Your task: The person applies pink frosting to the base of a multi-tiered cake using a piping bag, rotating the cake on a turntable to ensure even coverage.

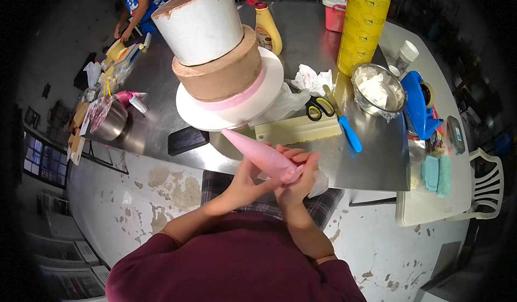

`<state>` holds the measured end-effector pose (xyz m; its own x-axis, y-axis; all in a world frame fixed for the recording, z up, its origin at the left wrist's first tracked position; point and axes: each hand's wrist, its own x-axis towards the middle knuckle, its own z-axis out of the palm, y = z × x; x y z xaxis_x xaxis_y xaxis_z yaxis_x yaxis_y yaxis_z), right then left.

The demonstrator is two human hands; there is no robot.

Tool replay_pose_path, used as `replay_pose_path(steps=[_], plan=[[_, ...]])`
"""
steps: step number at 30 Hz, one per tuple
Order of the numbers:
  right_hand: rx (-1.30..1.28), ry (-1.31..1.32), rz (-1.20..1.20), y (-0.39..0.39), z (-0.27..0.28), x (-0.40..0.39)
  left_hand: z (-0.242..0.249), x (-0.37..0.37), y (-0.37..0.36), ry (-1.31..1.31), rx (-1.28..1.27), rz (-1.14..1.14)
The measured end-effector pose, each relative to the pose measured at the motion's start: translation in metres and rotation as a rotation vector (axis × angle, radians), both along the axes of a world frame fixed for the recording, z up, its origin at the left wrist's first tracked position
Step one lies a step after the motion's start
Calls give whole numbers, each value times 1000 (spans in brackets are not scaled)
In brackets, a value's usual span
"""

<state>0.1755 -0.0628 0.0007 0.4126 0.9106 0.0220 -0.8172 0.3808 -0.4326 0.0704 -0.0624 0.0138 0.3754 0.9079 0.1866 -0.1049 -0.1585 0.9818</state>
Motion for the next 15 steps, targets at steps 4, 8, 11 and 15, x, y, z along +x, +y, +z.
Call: replay_pose_path(steps=[4,8,11,15], plan=[[-127,192,-7,10,-13,27,-11,5,3,124,48,-135],[-343,224,-162,22,-23,63,-27,4,7,428,189,-167],[-438,180,-233,34,-36,92,-26,5,9,569,313,-170],[-482,167,-227,37,-34,94,-22,34,17,279,60,-271]])
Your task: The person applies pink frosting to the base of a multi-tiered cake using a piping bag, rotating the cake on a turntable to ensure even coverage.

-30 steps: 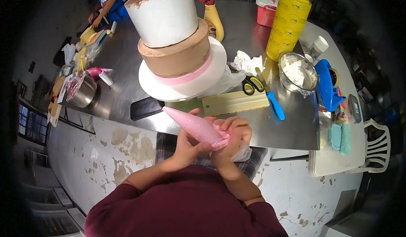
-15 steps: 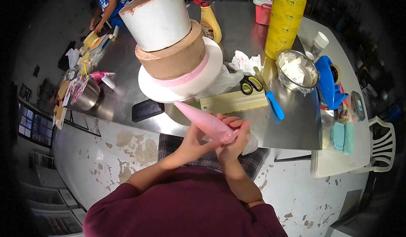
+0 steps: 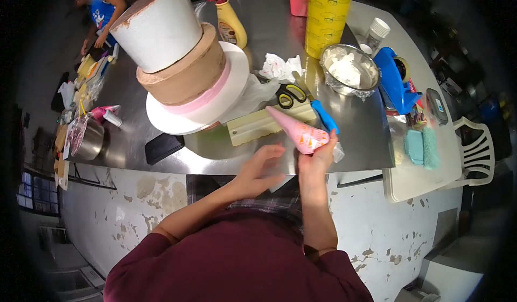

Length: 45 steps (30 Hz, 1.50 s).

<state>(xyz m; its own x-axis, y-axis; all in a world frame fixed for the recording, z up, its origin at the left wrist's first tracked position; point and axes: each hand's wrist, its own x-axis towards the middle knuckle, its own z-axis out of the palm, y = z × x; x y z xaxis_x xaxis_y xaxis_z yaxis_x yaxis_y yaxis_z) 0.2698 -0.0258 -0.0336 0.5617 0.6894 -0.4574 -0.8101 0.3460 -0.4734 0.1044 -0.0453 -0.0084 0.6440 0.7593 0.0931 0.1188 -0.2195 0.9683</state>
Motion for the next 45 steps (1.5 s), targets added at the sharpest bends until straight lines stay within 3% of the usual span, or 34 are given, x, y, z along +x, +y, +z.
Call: replay_pose_path(steps=[3,6,8,9,10,13,16,19,21,22,24,26,27,29,31,33,35,36,37,38,39,41,43,45], plan=[[78,-21,50,2,-13,-14,-21,30,13,-193,-4,51],[0,-110,85,7,-28,-30,-52,48,30,-370,-104,150],[-102,-185,79,5,-5,-47,-43,48,39,-229,16,255],[-61,-277,53,10,-14,-49,-39,46,43,-156,77,312],[-20,-368,29,17,-28,-52,-47,47,50,-255,0,338],[-2,-634,61,23,-33,-52,-57,38,66,-89,207,432],[-6,-830,94,24,-29,-45,-58,38,70,-116,118,425],[-207,-1230,130,22,-23,-32,-59,41,71,-144,168,418],[-207,-1543,2,24,-24,-23,-72,42,76,-130,251,433],[-285,-1523,15,25,-25,-21,-75,46,75,-183,262,455],[-284,-1419,20,24,-22,-20,-66,36,68,-32,344,441],[-263,-1564,-28,20,-26,-14,-45,23,55,57,182,423],[-274,-1655,-59,15,-20,-15,-35,9,51,139,397,410],[-296,-1808,-157,2,-10,-18,-9,-22,30,-98,155,332],[-180,-1810,-277,-10,-14,-23,-19,-63,13,-213,275,436],[-54,-1780,-307,-23,-17,-33,-33,-118,1,-94,757,750],[144,-1729,-317,-30,-28,-46,-44,-180,-3,133,962,1068],[201,-1739,-233,-33,-29,-57,-46,-213,-7,223,869,1321],[249,-1751,-149,-39,-29,-71,-47,-255,1,53,904,1399],[290,-1765,-67,-44,-29,-85,-49,-291,0,-85,644,1526],[368,-1807,2,-44,-30,-101,-46,-325,11,-7,640,1670],[523,-1855,129,-38,-25,-135,-32,-377,33,218,462,1624],[619,-1901,247,-31,-21,-162,-45,-437,81,220,485,1487],[653,-1989,351,-20,-21,-182,-24,-460,129,-64,201,1456]])
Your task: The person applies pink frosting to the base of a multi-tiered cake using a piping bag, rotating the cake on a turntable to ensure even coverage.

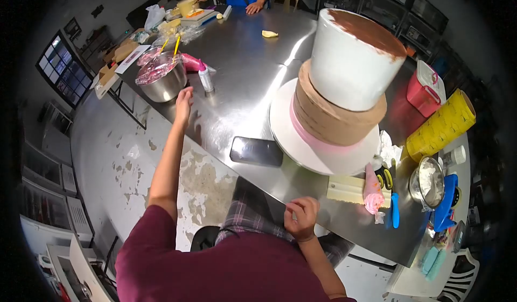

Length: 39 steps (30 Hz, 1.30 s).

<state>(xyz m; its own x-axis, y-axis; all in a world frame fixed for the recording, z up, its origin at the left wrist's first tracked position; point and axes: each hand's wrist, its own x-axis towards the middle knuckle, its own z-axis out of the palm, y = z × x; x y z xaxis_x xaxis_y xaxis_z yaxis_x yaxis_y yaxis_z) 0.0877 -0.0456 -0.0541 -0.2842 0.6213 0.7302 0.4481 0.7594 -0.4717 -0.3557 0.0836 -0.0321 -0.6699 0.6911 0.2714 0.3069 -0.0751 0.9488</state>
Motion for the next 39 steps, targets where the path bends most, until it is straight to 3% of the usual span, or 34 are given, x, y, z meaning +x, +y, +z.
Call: replay_pose_path(steps=[3,4,6,7,10,12,13,14,16,19,22,25,28,31,37,39], plan=[[-15,-50,-41,6,-4,-12,-18,-70,73,-175,-118,-85],[-30,-51,-72,7,-6,-15,-19,-73,93,-142,-90,-16],[-6,-96,-105,8,-4,-17,-19,-96,122,-446,-221,-130],[-4,-103,-121,9,-4,-18,-38,-118,147,-470,-247,-134],[-5,-128,-167,10,-4,-21,-47,-151,183,-417,-363,-254],[-23,-148,-178,11,-1,-23,-71,-188,214,-339,-526,-218],[-38,-155,-179,11,-1,-22,-61,-175,209,-268,-451,-221],[-53,-160,-176,11,0,-22,-50,-165,199,-86,-569,-191],[-79,-172,-174,11,0,-23,-125,-253,260,113,-491,-304],[-106,-189,-174,11,1,-23,-61,-202,229,955,-690,-332],[-120,-198,-163,11,2,-23,-12,-144,203,1203,-782,-203],[-112,-199,-173,12,1,-24,-12,-139,208,1375,-758,-269],[-111,-194,-173,12,0,-23,-1,-137,204,1336,-713,-354],[-108,-187,-168,11,-1,-22,12,-141,210,1186,-489,-320],[-95,-160,-173,11,0,-23,88,-90,202,849,-523,-355],[-87,-154,-171,11,1,-22,99,-83,211,990,-422,-430]])
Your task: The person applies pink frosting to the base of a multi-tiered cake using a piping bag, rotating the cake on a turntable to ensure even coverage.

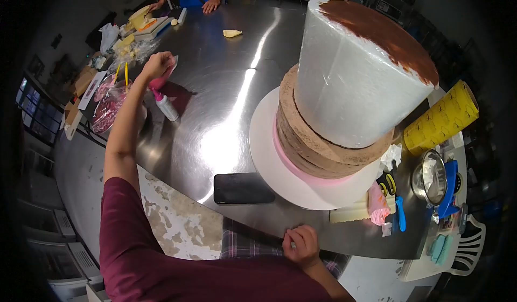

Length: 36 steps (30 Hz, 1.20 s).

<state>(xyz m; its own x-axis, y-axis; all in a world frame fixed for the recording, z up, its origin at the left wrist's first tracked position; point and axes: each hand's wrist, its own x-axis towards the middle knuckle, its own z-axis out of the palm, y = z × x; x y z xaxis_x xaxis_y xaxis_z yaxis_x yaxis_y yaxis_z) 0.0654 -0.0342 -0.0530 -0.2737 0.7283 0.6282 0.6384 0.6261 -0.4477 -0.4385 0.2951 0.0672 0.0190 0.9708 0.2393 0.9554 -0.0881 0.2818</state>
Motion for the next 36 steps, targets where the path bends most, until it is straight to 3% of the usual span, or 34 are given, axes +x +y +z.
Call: replay_pose_path(steps=[7,12,16,19,22,25,28,32,36], plan=[[20,51,13,-1,1,3,31,78,-10,79,-12,-346],[31,82,37,-2,0,6,27,127,-90,193,-87,-438],[25,90,77,-3,-2,9,1,128,-169,113,-49,-327],[-5,106,114,-2,-3,10,-9,121,-210,-35,-200,-179],[-5,127,106,-4,-1,10,-6,132,-238,71,-369,-123],[6,152,101,-3,-1,10,-28,167,-227,12,27,-197],[5,203,111,-3,4,10,-37,211,-211,-95,23,-16],[-25,271,142,-5,3,17,-65,214,-186,-134,-88,86],[-173,304,220,-13,5,17,-68,208,-189,-171,3,106]])
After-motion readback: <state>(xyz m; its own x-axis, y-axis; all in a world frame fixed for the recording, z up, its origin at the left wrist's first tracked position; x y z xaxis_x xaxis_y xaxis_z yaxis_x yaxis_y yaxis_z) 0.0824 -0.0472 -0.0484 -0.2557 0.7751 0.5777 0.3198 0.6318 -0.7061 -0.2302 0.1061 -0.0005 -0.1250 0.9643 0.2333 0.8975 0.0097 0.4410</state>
